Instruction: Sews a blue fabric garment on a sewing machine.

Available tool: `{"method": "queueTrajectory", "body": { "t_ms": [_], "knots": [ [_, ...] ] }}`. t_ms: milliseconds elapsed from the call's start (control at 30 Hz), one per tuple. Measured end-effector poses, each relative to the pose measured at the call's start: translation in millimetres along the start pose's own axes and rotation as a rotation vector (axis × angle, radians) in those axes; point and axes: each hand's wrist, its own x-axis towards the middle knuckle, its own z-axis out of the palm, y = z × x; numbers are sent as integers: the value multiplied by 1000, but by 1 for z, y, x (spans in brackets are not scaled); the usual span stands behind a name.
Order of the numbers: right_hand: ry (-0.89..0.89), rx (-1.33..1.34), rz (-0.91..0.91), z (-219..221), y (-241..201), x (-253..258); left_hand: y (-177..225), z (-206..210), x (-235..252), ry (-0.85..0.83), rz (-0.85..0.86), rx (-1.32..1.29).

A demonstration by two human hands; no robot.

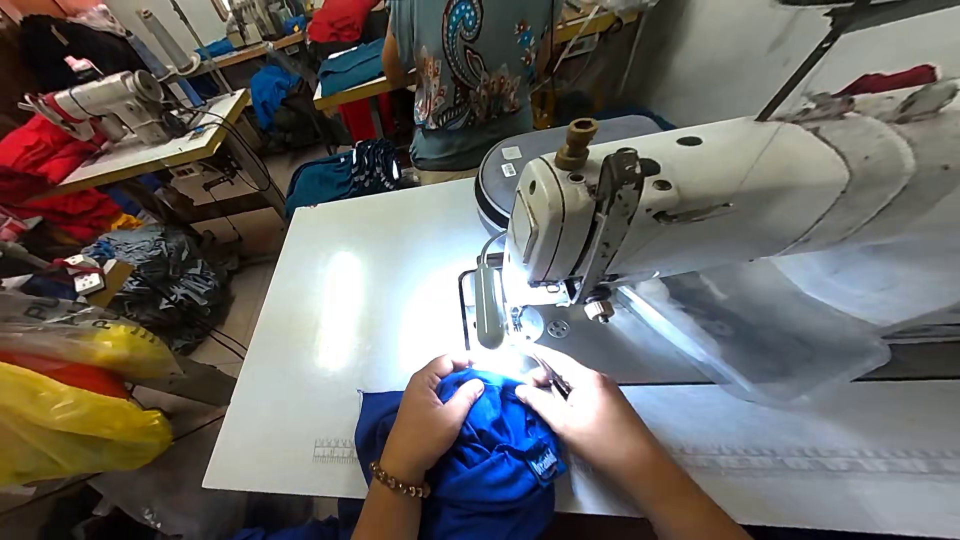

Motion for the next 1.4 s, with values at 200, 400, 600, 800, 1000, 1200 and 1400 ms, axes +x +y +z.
{"method": "queueTrajectory", "body": {
  "t_ms": [200, 400, 600, 800, 1000, 1200, 1400],
  "knots": [
    [-30, 260, 142, -14, 1, 2, -1, -2, 0, 16, -34, -92],
    [19, 530, 255, -20, 0, -1, -3, -2, 0, -10, -27, -127],
    [63, 609, 320, -21, -2, -4, -3, -1, 0, -15, -27, -102],
    [76, 638, 303, -18, -4, -4, -4, -1, 1, -23, 4, -1],
    [92, 614, 257, -13, -5, -4, -1, 0, 0, -40, 18, 39],
    [104, 575, 221, -12, -5, -5, 1, 0, -1, -39, -6, 48],
    [117, 590, 207, -11, -6, -5, -1, -1, -1, -35, 36, 58]
  ]
}}
